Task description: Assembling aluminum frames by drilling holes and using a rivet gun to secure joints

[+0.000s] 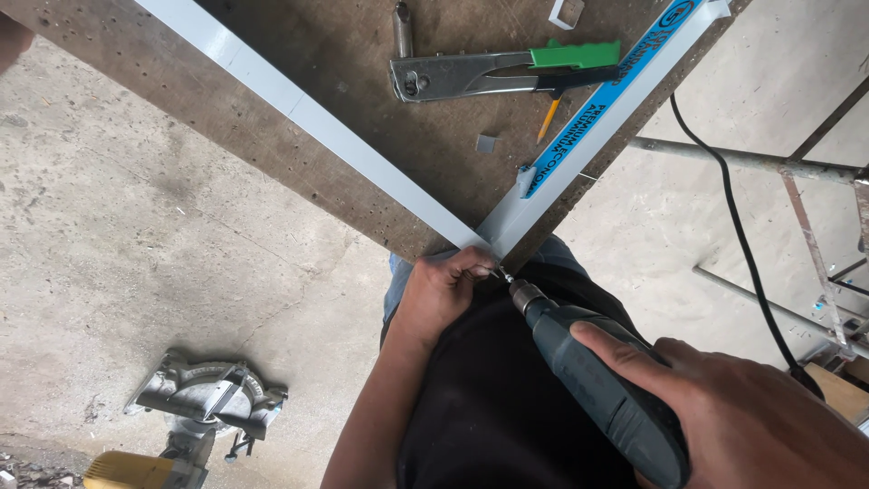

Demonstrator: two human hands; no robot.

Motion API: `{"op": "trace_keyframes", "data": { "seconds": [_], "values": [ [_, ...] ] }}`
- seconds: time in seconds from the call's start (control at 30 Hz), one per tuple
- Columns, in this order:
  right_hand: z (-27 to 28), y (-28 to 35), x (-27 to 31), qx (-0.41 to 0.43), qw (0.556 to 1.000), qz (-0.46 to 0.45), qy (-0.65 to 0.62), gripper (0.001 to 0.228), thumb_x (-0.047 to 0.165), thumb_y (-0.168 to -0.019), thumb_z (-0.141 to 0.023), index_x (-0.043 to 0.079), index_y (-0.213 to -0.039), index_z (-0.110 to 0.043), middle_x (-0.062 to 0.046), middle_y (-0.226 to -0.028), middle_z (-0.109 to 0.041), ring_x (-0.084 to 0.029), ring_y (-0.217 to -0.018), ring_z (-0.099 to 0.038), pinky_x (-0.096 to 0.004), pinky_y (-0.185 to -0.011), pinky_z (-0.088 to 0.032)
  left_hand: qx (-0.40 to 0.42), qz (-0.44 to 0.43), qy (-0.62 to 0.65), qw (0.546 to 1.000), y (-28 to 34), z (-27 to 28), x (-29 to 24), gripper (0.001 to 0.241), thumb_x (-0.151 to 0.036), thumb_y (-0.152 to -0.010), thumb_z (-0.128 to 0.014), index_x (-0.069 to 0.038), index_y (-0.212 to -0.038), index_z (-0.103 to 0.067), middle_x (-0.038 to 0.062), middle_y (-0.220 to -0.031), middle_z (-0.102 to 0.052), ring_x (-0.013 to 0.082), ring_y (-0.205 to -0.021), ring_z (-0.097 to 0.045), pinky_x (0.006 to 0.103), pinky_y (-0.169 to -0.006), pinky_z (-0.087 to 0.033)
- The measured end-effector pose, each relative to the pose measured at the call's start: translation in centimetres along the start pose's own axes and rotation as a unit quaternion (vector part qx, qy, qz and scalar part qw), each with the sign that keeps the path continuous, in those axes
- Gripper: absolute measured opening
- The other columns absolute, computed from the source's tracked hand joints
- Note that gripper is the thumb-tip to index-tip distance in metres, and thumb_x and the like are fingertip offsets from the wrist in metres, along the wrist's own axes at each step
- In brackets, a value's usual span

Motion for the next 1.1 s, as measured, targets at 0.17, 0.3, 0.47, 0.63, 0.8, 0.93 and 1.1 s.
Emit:
{"op": "trace_keyframes", "data": {
  "seconds": [0.17, 0.3, 0.47, 0.63, 0.8, 0.93, 1.1],
  "values": [
    [-0.9, -1.9, 0.4, -0.087, 0.992, 0.079, -0.051, 0.121, 0.071, -0.065, -0.083, 0.075, -0.163, -0.012, 0.011, -0.111, -0.07, -0.018, -0.1, -0.078, -0.038, -0.083, -0.064, 0.006, -0.018, 0.003, 1.0, 0.0, 0.0, -0.2, 0.048, 0.017, -0.074, -0.044, -0.016, -0.098, -0.07, -0.003, -0.085, -0.077, 0.0118, -0.08, -0.078, 0.0238, -0.075, -0.062],
    [-0.3, -1.8, 0.3, -0.041, 0.997, 0.07, -0.019, 0.123, 0.072, -0.07, -0.08, 0.075, -0.164, -0.001, 0.016, -0.117, -0.067, -0.013, -0.103, -0.077, -0.036, -0.082, -0.066, 0.0, -0.001, -0.004, 1.0, 0.1, 0.1, 0.1, 0.046, 0.015, -0.077, -0.05, -0.019, -0.099, -0.071, -0.005, -0.083, -0.077, 0.0125, -0.078, -0.078, 0.025, -0.071, -0.061],
    [-1.3, -2.0, -1.7, -0.102, 0.979, 0.075, -0.159, 0.116, 0.051, -0.063, -0.089, 0.074, -0.16, -0.03, 0.02, -0.091, -0.081, -0.003, -0.08, -0.084, -0.024, -0.075, -0.065, 0.041, 0.001, -0.008, 0.999, -0.1, 0.0, 0.6, 0.044, 0.013, -0.081, -0.052, -0.022, -0.102, -0.069, -0.006, -0.086, -0.078, 0.0111, -0.083, -0.079, 0.023, -0.075, -0.061],
    [-1.2, -2.5, -2.1, -0.137, 0.954, 0.137, -0.229, 0.11, 0.03, -0.061, -0.085, 0.058, -0.158, -0.042, 0.026, -0.146, -0.069, -0.004, -0.121, -0.079, -0.031, -0.087, -0.064, 0.07, -0.001, -0.027, 0.997, -0.3, 0.0, 0.7, 0.043, 0.009, -0.082, -0.05, -0.024, -0.105, -0.066, -0.008, -0.082, -0.076, 0.0132, -0.079, -0.078, 0.0265, -0.073, -0.058],
    [-0.1, -1.7, -1.1, -0.145, 0.94, 0.139, -0.275, 0.105, 0.018, -0.061, -0.079, 0.054, -0.155, -0.05, 0.027, -0.154, -0.067, -0.001, -0.131, -0.073, -0.029, -0.095, -0.059, 0.068, -0.012, -0.021, 0.997, -0.4, -0.1, 0.7, 0.045, 0.013, -0.082, -0.047, -0.022, -0.102, -0.067, -0.007, -0.074, -0.071, 0.0098, -0.072, -0.075, 0.0249, -0.069, -0.057],
    [0.3, -0.6, -0.4, -0.065, 0.96, -0.014, -0.272, 0.107, 0.012, -0.071, -0.083, 0.07, -0.155, -0.051, 0.006, -0.09, -0.089, -0.019, -0.068, -0.065, -0.03, -0.069, -0.055, 0.081, -0.003, -0.034, 0.996, -0.3, -0.6, 1.4, 0.048, 0.012, -0.077, -0.047, -0.024, -0.103, -0.066, -0.009, -0.072, -0.072, 0.0097, -0.075, -0.076, 0.0255, -0.074, -0.056],
    [-0.7, -0.6, -0.4, -0.095, 0.967, -0.009, -0.238, 0.106, 0.017, -0.068, -0.082, 0.069, -0.154, -0.047, 0.016, -0.11, -0.084, -0.014, -0.086, -0.077, -0.026, -0.082, -0.057, 0.094, 0.003, -0.052, 0.994, -0.6, -0.7, 1.3, 0.04, 0.005, -0.077, -0.051, -0.025, -0.101, -0.063, -0.012, -0.07, -0.069, 0.0108, -0.072, -0.074, 0.0261, -0.074, -0.054]
  ]
}}
Point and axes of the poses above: each hand's wrist, its own y-axis away from the middle knuckle, its own z-axis out of the back of the hand, x = y × z, the point moved 3 cm from there along -y, towards the middle knuckle
